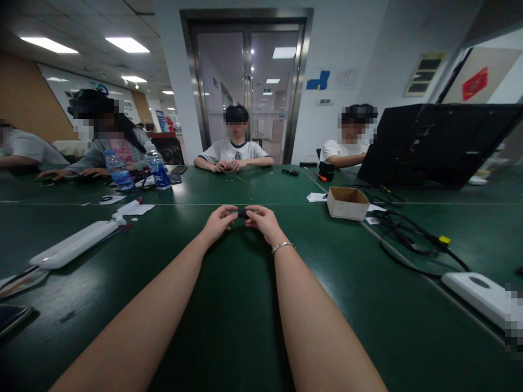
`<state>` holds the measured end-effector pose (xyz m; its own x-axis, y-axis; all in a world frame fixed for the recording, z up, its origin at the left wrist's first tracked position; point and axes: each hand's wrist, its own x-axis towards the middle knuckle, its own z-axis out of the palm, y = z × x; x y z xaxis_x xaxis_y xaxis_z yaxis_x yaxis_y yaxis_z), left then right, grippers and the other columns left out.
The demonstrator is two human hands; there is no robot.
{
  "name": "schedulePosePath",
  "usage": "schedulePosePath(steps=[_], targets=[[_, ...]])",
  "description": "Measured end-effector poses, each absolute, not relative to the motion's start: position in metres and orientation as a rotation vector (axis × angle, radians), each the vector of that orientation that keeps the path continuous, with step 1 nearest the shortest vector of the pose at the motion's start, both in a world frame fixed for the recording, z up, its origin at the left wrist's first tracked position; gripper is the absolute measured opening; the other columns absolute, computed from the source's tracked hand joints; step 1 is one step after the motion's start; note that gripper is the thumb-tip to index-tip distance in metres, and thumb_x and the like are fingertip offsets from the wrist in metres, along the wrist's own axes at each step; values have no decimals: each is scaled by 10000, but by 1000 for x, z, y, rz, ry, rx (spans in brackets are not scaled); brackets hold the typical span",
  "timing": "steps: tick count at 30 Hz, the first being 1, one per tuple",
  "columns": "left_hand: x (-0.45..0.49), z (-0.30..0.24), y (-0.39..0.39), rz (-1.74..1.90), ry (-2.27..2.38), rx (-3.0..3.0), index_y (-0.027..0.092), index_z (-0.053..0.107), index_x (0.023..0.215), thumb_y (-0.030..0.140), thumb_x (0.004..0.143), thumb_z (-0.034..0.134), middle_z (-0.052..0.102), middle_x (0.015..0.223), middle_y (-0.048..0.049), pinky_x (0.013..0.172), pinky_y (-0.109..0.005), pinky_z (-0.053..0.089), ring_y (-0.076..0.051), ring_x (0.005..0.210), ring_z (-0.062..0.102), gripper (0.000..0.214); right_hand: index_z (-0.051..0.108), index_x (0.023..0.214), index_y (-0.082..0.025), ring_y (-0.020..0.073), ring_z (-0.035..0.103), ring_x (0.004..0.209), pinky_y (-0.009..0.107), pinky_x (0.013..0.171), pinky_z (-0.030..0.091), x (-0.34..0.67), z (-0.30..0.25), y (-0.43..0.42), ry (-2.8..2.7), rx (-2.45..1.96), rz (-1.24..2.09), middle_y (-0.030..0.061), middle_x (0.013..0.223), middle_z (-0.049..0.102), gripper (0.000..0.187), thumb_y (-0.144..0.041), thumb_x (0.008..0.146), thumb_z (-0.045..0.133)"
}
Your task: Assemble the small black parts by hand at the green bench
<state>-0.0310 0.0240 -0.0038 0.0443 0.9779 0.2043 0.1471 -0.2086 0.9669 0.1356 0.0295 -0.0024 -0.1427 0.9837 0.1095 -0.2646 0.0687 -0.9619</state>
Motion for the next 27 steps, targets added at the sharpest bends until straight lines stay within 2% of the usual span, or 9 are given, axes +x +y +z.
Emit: schedulePosePath(steps=[3, 5, 9, 13, 17, 20, 24, 27], targets=[[-30, -3, 24, 1251, 1225, 1410, 150, 589, 1006, 354, 855, 534, 573, 698, -15, 469, -178, 393, -98, 564, 516, 260, 693, 908, -134, 105, 627, 546, 198, 568, 579, 134, -1, 28, -1168, -885, 1369, 16, 645, 638, 135, -47, 820, 639], [-29, -3, 24, 1278, 1231, 1404, 148, 575, 1035, 332, 870, 516, 552, 667, 0, 453, -172, 372, -84, 517, 484, 254, 687, 909, -128, 103, 628, 542, 193, 563, 578, 134, 0, 27, -1166, -898, 1364, 15, 644, 638, 144, -31, 831, 615], [-29, -3, 25, 1303, 1229, 1395, 177, 562, 1078, 237, 819, 570, 587, 781, -10, 479, -176, 397, -96, 590, 545, 266, 680, 908, -122, 104, 627, 534, 195, 557, 579, 133, 0, 27, -1162, -911, 1357, 15, 643, 638, 149, -18, 841, 596], [-30, -3, 24, 1265, 1251, 1401, 158, 578, 1035, 265, 869, 488, 578, 721, -18, 493, -197, 398, -112, 583, 534, 217, 682, 911, -129, 105, 636, 546, 198, 570, 581, 134, -1, 28, -1175, -893, 1368, 22, 671, 651, 151, -21, 835, 609], [-30, -7, 26, 1331, 1241, 1503, 166, 599, 1016, 200, 800, 567, 598, 811, -29, 566, -208, 424, -127, 693, 565, 222, 679, 918, -125, 110, 636, 540, 201, 570, 581, 134, -2, 28, -1179, -894, 1368, 14, 626, 636, 156, -15, 836, 605], [-30, -10, 29, 1304, 1219, 1483, 157, 597, 1007, 251, 855, 503, 595, 783, -32, 591, -227, 430, -127, 660, 557, 202, 678, 915, -126, 108, 638, 542, 198, 571, 580, 134, -1, 27, -1177, -889, 1370, 13, 635, 638, 157, -10, 831, 614], [-31, -12, 33, 1373, 1249, 1561, 169, 601, 1049, 146, 794, 547, 601, 869, -33, 697, -236, 438, -128, 752, 560, 262, 675, 929, -121, 110, 641, 551, 196, 571, 578, 134, -1, 26, -1182, -901, 1369, 24, 655, 646, 170, 1, 830, 610], [-32, -13, 34, 1296, 1271, 1542, 155, 597, 1063, 220, 858, 481, 590, 765, -28, 666, -256, 430, -141, 689, 549, 244, 677, 924, -124, 110, 643, 555, 200, 578, 579, 134, -1, 26, -1187, -886, 1372, 27, 674, 652, 168, -1, 828, 613]])
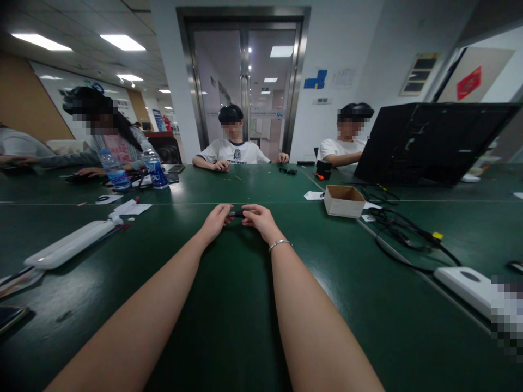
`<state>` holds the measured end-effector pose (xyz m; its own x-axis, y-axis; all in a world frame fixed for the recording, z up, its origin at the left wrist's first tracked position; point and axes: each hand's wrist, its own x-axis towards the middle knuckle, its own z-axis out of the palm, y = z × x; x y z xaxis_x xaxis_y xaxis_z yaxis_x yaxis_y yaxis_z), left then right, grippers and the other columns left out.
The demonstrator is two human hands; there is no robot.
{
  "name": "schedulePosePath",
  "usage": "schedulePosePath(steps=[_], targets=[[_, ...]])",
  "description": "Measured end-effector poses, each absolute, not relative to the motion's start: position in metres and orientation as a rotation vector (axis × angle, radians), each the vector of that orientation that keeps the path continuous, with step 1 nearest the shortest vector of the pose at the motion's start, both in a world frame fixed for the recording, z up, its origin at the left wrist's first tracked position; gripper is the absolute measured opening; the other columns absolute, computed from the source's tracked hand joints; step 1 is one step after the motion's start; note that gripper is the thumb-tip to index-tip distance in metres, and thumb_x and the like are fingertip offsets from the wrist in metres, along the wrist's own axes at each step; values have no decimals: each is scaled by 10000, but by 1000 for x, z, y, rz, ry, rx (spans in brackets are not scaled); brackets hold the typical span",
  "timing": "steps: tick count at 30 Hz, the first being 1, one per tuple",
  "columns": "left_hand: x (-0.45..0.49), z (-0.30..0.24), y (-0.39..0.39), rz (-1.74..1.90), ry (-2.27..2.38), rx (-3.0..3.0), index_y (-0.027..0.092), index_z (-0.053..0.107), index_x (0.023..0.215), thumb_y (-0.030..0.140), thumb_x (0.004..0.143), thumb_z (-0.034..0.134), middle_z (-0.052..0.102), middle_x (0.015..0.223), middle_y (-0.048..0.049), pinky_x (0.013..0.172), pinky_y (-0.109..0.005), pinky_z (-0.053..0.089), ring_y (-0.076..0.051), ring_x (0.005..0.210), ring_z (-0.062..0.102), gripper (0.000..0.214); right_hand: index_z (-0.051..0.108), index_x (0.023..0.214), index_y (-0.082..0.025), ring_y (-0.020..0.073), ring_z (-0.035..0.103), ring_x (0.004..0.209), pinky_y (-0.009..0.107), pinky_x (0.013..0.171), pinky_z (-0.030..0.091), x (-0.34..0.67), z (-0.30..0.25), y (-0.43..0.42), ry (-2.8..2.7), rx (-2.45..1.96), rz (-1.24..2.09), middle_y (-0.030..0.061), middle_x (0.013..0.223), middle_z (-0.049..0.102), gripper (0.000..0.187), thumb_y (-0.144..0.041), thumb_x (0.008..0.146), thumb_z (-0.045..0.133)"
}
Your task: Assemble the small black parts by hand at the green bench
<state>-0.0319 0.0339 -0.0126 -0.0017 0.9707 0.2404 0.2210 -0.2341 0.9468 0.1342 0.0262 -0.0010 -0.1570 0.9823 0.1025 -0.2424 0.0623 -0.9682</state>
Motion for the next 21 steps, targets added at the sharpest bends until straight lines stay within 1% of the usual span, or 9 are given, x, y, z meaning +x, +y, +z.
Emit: schedulePosePath(steps=[2, 5, 8, 9, 12, 13, 16, 17, 21], targets=[[-32, -13, 34, 1287, 1262, 1575, 157, 603, 1057, 225, 860, 470, 585, 737, -23, 665, -259, 423, -146, 689, 549, 247, 680, 916, -126, 110, 643, 556, 198, 580, 577, 134, -2, 27, -1194, -881, 1374, 28, 681, 654, 167, -1, 822, 620], [-32, -13, 33, 1320, 1253, 1610, 175, 615, 1042, 192, 809, 518, 603, 814, -23, 687, -248, 423, -138, 720, 550, 253, 679, 914, -126, 110, 640, 550, 196, 570, 571, 134, -2, 27, -1197, -891, 1370, 26, 672, 651, 167, 0, 824, 616], [-32, -14, 33, 1242, 1250, 1579, 166, 606, 1055, 266, 868, 438, 584, 737, -18, 625, -252, 414, -130, 612, 509, 271, 674, 910, -127, 106, 638, 541, 194, 563, 569, 134, -1, 27, -1189, -900, 1375, 26, 692, 656, 178, 12, 827, 598], [-32, -14, 33, 1241, 1251, 1594, 166, 602, 1069, 264, 870, 432, 578, 733, -16, 625, -252, 413, -129, 608, 504, 279, 672, 907, -127, 104, 637, 539, 193, 563, 569, 134, -1, 27, -1186, -900, 1377, 26, 699, 658, 183, 17, 826, 594], [-32, -15, 33, 1301, 1248, 1685, 181, 593, 1100, 185, 790, 535, 584, 828, -16, 695, -245, 421, -124, 699, 525, 315, 670, 907, -126, 104, 634, 535, 194, 563, 571, 133, 0, 26, -1180, -901, 1383, 24, 682, 653, 185, 19, 826, 588], [-32, -16, 33, 1295, 1239, 1697, 184, 589, 1106, 187, 786, 546, 582, 827, -14, 696, -245, 420, -125, 704, 525, 324, 669, 909, -125, 104, 633, 534, 194, 561, 571, 133, 1, 26, -1179, -901, 1381, 23, 675, 651, 184, 17, 827, 586], [-32, -17, 33, 1241, 1216, 1696, 183, 580, 1111, 271, 866, 468, 545, 708, 1, 627, -248, 403, -134, 640, 505, 283, 668, 909, -124, 105, 636, 543, 197, 569, 573, 133, 1, 25, -1191, -890, 1385, 25, 687, 653, 182, 15, 826, 585], [-32, -18, 34, 1246, 1216, 1701, 186, 578, 1113, 273, 877, 451, 538, 694, 3, 621, -248, 399, -135, 637, 504, 282, 667, 908, -124, 105, 637, 546, 197, 571, 574, 134, 1, 25, -1194, -884, 1385, 24, 691, 652, 183, 17, 822, 586], [-32, -21, 36, 1284, 1212, 1685, 194, 584, 1099, 242, 866, 463, 551, 737, -1, 640, -237, 405, -129, 673, 521, 267, 666, 916, -124, 107, 640, 550, 197, 573, 575, 134, -1, 26, -1196, -873, 1382, 19, 682, 646, 186, 12, 817, 587]])
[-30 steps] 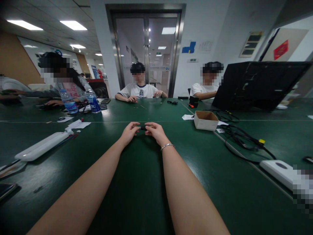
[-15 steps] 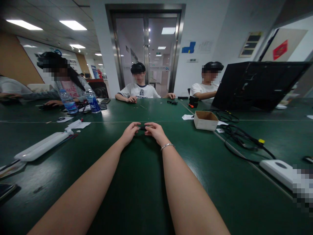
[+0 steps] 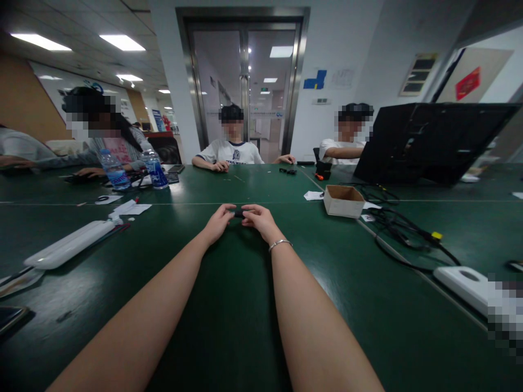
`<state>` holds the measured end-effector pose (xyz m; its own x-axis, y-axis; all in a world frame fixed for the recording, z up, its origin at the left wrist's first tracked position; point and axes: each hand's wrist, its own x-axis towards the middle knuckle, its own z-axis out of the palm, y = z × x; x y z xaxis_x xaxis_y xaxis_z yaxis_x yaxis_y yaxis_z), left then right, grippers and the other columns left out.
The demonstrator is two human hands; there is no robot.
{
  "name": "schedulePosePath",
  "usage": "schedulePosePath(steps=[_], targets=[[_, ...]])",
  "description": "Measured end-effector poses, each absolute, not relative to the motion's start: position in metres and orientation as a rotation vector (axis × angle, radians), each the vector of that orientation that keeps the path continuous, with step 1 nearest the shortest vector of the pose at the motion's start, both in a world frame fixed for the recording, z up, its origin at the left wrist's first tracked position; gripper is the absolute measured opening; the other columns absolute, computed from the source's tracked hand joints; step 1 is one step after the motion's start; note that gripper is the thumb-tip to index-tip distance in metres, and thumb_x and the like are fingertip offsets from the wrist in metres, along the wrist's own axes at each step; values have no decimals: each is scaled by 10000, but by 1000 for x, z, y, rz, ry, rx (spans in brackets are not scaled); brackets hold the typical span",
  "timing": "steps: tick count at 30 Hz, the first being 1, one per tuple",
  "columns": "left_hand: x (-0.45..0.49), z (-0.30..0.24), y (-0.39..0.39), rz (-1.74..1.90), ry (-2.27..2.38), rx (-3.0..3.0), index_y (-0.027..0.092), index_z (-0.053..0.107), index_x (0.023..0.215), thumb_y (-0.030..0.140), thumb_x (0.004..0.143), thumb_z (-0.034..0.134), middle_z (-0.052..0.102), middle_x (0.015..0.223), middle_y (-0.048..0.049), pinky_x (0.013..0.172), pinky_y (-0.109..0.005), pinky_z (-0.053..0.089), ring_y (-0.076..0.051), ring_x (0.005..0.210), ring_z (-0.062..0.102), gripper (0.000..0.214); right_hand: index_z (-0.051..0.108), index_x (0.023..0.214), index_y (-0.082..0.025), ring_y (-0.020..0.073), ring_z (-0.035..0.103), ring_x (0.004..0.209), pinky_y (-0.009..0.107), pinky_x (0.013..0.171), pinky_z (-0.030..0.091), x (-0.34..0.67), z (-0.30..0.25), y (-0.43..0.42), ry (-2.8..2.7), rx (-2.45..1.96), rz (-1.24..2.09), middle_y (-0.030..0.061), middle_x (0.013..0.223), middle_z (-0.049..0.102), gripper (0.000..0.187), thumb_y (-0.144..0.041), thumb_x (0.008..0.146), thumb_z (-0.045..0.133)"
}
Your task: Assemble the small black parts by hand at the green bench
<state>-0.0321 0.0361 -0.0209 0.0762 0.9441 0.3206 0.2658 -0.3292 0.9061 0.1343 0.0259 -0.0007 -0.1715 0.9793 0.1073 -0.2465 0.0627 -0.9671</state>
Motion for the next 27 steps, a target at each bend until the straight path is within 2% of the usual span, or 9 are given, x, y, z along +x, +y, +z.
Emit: schedulePosePath(steps=[2, 6, 10, 13, 17, 21, 24, 27], targets=[[-32, -21, 37, 1277, 1202, 1652, 194, 583, 1093, 266, 888, 425, 544, 714, 1, 616, -234, 399, -129, 651, 516, 269, 666, 921, -125, 106, 641, 553, 195, 577, 575, 135, -1, 26, -1205, -872, 1385, 18, 685, 646, 181, 3, 815, 594], [-33, -21, 36, 1307, 1211, 1638, 198, 588, 1081, 248, 859, 481, 562, 758, -1, 638, -231, 403, -126, 673, 520, 252, 669, 917, -134, 102, 640, 556, 197, 584, 578, 135, -1, 26, -1217, -863, 1387, 17, 704, 647, 167, -19, 798, 644], [-33, -20, 36, 1289, 1216, 1621, 182, 595, 1050, 339, 902, 439, 531, 681, 6, 587, -227, 377, -125, 617, 497, 266, 672, 912, -136, 105, 644, 563, 199, 589, 579, 135, -1, 26, -1218, -871, 1390, 24, 719, 653, 161, -25, 798, 651], [-32, -19, 35, 1335, 1223, 1659, 185, 606, 1030, 277, 847, 539, 569, 758, -3, 630, -225, 397, -123, 675, 523, 216, 670, 916, -135, 106, 642, 563, 201, 586, 577, 135, -1, 27, -1208, -873, 1387, 17, 696, 646, 177, -11, 796, 633], [-30, -17, 33, 1293, 1195, 1610, 174, 598, 1035, 282, 877, 476, 579, 726, -10, 607, -243, 413, -131, 621, 523, 227, 669, 913, -133, 107, 640, 560, 202, 589, 575, 135, -2, 27, -1211, -866, 1390, 18, 687, 647, 177, -12, 789, 633], [-30, -16, 33, 1326, 1229, 1680, 165, 615, 1013, 185, 778, 600, 613, 896, -37, 720, -247, 437, -129, 745, 557, 235, 665, 915, -128, 106, 638, 548, 203, 582, 572, 135, -1, 26, -1205, -860, 1398, 16, 688, 648, 190, 4, 790, 612], [-31, -18, 34, 1280, 1203, 1659, 161, 604, 1043, 276, 848, 538, 593, 784, -25, 674, -254, 432, -134, 687, 544, 236, 666, 916, -124, 107, 638, 547, 201, 575, 570, 135, 0, 25, -1200, -870, 1397, 21, 694, 649, 186, 7, 801, 603], [-32, -19, 34, 1285, 1209, 1675, 171, 600, 1060, 248, 856, 506, 586, 767, -18, 671, -252, 427, -138, 702, 548, 238, 669, 913, -129, 104, 638, 552, 199, 579, 570, 135, 0, 25, -1204, -873, 1400, 18, 696, 648, 180, 1, 796, 626]])
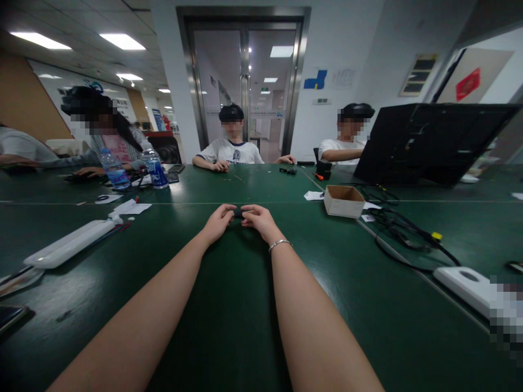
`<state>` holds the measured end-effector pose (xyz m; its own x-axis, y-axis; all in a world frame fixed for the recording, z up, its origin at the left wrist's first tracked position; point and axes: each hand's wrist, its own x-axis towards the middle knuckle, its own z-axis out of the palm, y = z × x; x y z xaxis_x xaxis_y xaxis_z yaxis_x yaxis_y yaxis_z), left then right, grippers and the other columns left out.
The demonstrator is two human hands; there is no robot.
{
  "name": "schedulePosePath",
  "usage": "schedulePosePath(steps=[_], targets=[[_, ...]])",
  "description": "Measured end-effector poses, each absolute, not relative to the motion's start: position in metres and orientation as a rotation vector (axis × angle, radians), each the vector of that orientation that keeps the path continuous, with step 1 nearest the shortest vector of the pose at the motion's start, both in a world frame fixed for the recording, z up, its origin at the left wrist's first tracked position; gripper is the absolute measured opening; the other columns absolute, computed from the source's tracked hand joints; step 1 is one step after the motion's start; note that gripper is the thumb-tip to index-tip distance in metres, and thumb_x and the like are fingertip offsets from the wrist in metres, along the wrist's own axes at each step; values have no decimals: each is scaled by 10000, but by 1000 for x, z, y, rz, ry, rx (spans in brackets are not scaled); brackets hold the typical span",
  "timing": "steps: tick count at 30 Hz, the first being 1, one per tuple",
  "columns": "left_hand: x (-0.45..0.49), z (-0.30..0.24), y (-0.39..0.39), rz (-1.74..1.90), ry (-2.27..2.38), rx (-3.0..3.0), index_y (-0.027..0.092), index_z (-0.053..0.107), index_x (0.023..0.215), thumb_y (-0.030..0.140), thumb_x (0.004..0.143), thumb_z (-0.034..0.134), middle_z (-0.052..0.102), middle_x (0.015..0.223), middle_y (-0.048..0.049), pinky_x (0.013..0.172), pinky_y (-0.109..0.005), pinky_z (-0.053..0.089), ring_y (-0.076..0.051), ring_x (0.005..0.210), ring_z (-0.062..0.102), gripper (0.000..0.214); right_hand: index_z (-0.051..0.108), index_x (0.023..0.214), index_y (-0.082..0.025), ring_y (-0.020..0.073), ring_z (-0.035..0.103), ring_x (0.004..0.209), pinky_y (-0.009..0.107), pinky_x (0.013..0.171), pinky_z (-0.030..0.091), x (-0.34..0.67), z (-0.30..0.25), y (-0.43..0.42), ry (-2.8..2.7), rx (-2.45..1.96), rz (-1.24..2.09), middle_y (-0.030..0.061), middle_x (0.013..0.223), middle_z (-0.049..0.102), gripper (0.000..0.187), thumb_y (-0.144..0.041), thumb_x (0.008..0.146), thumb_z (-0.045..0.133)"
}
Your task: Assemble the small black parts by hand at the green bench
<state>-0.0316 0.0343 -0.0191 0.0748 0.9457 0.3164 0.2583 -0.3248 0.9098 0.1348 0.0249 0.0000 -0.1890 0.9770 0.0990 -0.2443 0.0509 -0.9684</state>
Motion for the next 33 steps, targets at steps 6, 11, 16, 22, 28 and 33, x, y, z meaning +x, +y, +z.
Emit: schedulePosePath(steps=[6, 11, 16, 22, 28, 33], targets=[[-32, -16, 31, 1304, 1190, 1672, 178, 613, 1036, 203, 832, 502, 600, 853, -30, 701, -249, 439, -144, 786, 565, 234, 674, 912, -133, 102, 637, 549, 196, 576, 575, 135, -1, 25, -1205, -868, 1403, 14, 686, 646, 176, -7, 793, 639], [-34, -13, 29, 1325, 1206, 1725, 174, 622, 1037, 143, 744, 600, 615, 949, -36, 713, -255, 454, -114, 705, 549, 296, 671, 908, -134, 102, 638, 542, 194, 572, 579, 135, -2, 27, -1201, -882, 1389, 14, 679, 652, 167, -19, 789, 652], [-35, -12, 27, 1340, 1158, 1773, 170, 622, 1036, 135, 706, 634, 633, 964, -43, 702, -254, 464, -116, 709, 558, 333, 651, 900, -124, 100, 624, 503, 196, 539, 573, 134, -1, 27, -1170, -926, 1396, 8, 632, 635, 122, -29, 831, 619], [-36, -11, 27, 1350, 1151, 1812, 174, 638, 1008, 140, 673, 652, 654, 938, -45, 703, -273, 473, -131, 718, 569, 337, 603, 789, -119, 88, 535, 388, 180, 403, 513, 131, -3, 30, -1206, -1024, 1351, 2, 532, 588, 145, -191, 914, 608], [-37, -12, 29, 1370, 1154, 1843, 184, 654, 980, 142, 652, 674, 661, 914, -38, 704, -277, 468, -138, 728, 570, 331, 578, 736, -130, 89, 520, 370, 180, 383, 500, 130, -4, 32, -1274, -1040, 1320, -3, 508, 568, 246, -293, 909, 641], [-37, -14, 31, 1371, 1119, 1800, 174, 638, 993, 152, 650, 705, 660, 915, -47, 707, -275, 463, -133, 721, 571, 350, 576, 757, -123, 94, 536, 396, 183, 413, 513, 131, -3, 31, -1250, -1037, 1341, -5, 500, 554, 221, -218, 955, 556]])
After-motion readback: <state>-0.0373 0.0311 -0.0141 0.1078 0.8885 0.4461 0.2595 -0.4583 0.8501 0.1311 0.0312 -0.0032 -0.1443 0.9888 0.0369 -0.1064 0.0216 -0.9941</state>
